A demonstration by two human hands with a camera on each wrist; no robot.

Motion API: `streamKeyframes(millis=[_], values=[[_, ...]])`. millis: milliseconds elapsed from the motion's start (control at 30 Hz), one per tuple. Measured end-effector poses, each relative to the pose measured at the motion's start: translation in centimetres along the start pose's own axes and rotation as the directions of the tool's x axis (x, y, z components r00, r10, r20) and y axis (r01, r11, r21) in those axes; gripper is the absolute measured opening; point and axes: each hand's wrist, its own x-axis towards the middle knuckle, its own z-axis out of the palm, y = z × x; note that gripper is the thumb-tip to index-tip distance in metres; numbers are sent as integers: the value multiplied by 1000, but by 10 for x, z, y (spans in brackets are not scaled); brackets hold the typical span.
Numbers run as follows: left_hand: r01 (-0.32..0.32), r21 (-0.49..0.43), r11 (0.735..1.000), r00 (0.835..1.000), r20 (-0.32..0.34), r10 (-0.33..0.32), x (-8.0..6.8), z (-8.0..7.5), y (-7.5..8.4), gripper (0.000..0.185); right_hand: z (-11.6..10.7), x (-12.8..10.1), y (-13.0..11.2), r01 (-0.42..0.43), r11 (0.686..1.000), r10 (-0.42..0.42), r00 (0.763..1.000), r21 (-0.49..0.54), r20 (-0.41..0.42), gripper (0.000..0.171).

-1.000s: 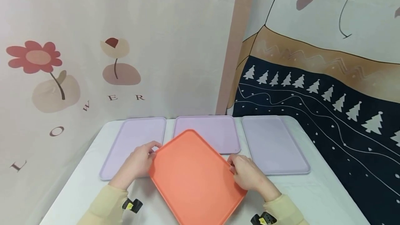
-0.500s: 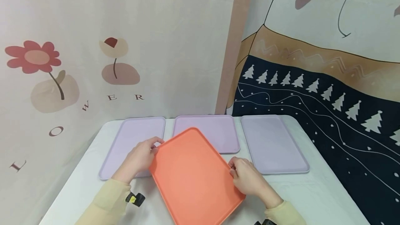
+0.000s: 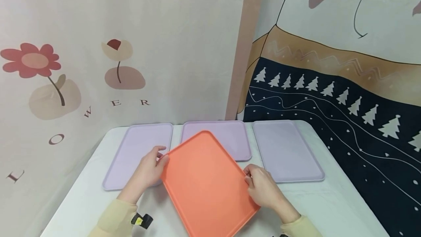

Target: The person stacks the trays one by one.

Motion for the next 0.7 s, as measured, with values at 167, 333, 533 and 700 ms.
streamKeyframes(millis=[167,333,533,700], values=[[92,-139,986,996,22,-90,-14,7,3,72,1,-1,2,-35,999,35,999,15,-16,20],[195,-365,910,980,110,-166,-33,19,13,88,1,-3,5,-62,998,63,998,27,-31,18],[249,-466,849,966,180,-184,-51,31,26,94,3,-6,7,-113,992,115,993,63,-21,15],[253,-468,847,964,200,-177,-56,38,32,94,4,-8,8,-154,983,156,988,96,-15,13]])
